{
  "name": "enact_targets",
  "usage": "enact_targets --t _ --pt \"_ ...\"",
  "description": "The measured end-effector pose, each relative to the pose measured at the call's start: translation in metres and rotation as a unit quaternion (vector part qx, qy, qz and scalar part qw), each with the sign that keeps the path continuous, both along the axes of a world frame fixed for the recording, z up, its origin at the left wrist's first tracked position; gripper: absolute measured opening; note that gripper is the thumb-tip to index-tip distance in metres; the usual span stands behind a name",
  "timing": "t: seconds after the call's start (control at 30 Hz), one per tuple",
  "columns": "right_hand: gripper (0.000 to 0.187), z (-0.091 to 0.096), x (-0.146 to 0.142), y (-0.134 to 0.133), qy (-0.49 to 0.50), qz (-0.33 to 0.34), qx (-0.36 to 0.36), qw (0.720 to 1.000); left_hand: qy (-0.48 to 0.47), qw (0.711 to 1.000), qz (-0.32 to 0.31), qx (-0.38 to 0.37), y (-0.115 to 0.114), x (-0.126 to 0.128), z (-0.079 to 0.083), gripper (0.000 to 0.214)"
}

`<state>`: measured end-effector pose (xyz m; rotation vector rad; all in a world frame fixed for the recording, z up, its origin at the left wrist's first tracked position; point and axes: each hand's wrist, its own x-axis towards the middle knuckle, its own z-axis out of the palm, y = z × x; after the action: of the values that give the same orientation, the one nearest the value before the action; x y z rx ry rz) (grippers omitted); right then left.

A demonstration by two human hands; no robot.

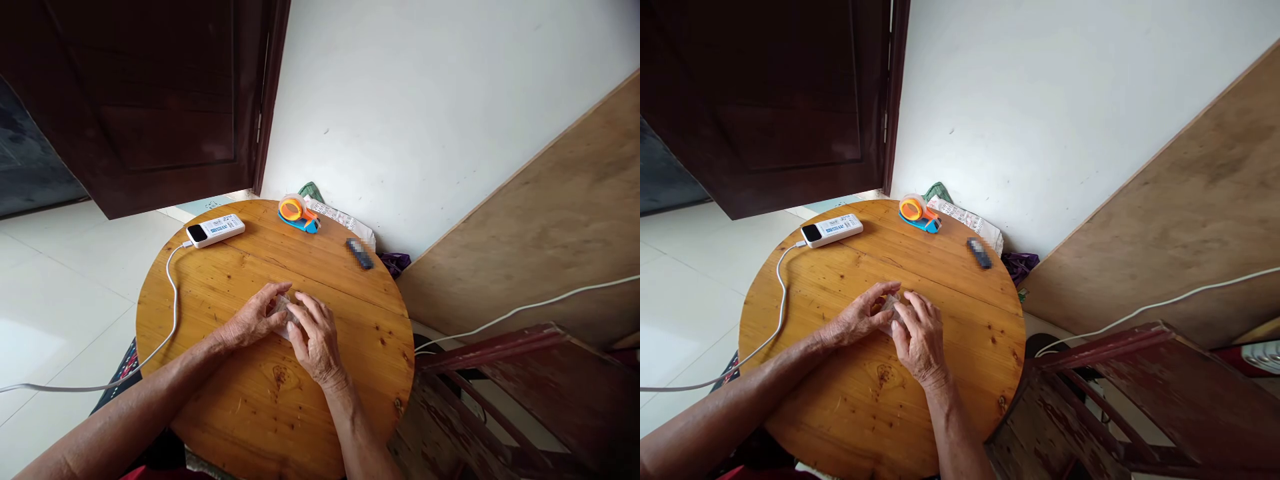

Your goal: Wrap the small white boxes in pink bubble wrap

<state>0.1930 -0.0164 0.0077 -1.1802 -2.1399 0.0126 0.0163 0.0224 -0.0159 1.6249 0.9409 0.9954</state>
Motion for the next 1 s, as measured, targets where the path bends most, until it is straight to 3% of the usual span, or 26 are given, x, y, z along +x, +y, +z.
enact_targets --t 0.47,0.73,0.83,1.0 --pt "0.028 0.002 0.002 0.000 0.037 -0.002 0.017 0.999 0.031 0.998 0.042 0.032 -0.002 -0.001 0.004 0.049" --pt "0.021 -0.002 0.018 0.007 0.163 -0.116 0.056 0.978 -0.103 0.981 0.079 -0.141 0.000 -0.009 0.010 0.060" --pt "0.021 -0.003 0.021 0.009 0.174 -0.118 0.050 0.976 -0.114 0.977 0.104 -0.144 0.002 -0.013 0.013 0.060" --pt "0.021 0.001 0.017 0.005 0.161 -0.074 0.024 0.984 -0.117 0.978 0.089 -0.150 -0.001 -0.012 0.016 0.056"
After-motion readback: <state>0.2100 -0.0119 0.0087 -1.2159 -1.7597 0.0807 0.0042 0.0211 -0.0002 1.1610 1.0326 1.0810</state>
